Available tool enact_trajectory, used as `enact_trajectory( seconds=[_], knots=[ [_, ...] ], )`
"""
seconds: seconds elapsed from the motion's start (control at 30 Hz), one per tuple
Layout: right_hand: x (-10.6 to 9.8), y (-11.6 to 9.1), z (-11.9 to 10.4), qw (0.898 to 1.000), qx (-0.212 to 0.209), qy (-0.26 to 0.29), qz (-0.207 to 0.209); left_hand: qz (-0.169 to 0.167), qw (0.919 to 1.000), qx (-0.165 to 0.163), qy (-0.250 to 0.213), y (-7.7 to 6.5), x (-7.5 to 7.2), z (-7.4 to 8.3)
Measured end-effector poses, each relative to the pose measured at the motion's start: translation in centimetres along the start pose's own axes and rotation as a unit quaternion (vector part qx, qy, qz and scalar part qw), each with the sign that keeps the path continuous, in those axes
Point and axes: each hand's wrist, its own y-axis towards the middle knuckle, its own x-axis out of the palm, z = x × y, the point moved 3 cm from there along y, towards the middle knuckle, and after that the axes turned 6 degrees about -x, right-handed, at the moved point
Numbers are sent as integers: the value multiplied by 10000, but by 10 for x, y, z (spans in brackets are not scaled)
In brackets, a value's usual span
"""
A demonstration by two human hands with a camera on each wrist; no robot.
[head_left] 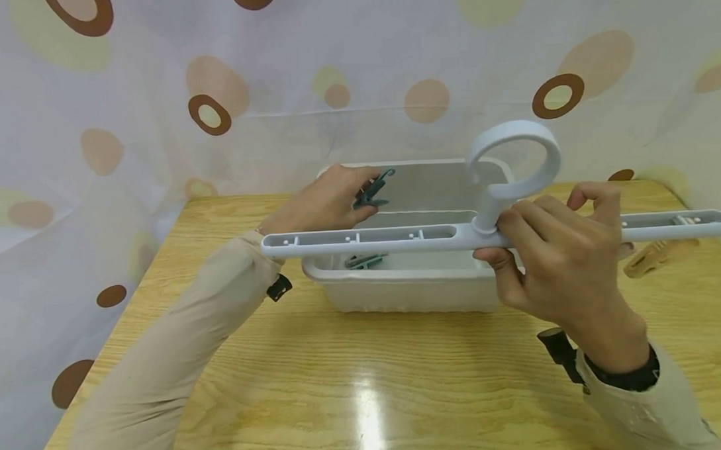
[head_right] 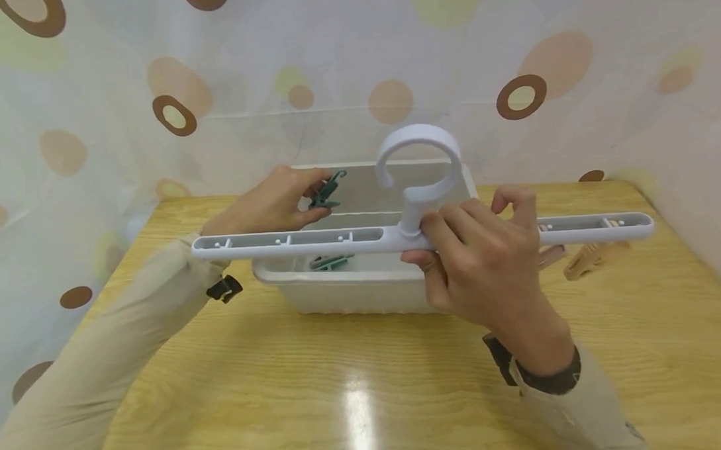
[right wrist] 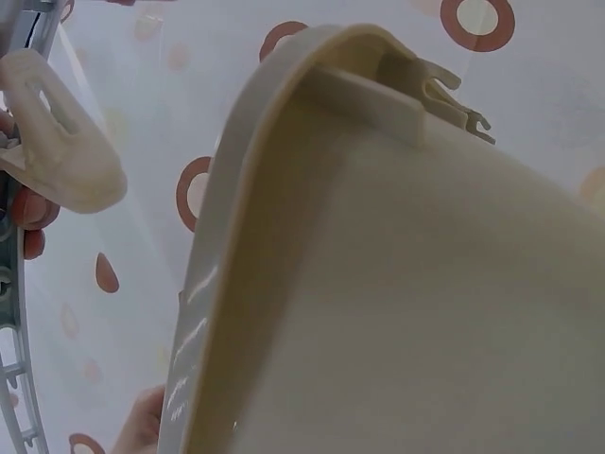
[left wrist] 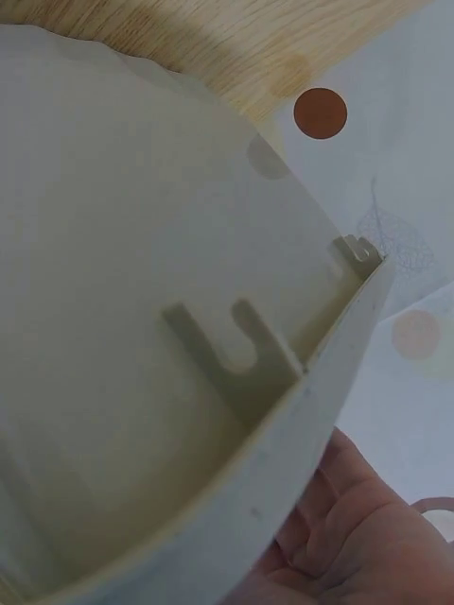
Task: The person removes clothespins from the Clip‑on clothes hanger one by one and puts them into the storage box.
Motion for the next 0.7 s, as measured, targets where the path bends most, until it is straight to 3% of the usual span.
enact_trajectory(
  seconds=[0.17,0.33,0.57,0.7],
  knots=[
    [1,3,-3,9997,-53,125,-200,47,10000,3,54,-3,1,-5],
    [1,3,-2,9993,-39,155,-347,254,9996,2,104,-9,-8,-6],
    [5,-2,0,9985,-65,179,-505,525,9986,6,-24,-23,-33,-15],
    [9,-4,1,9983,-139,177,-541,854,9963,104,38,-37,-53,-8]
  ],
)
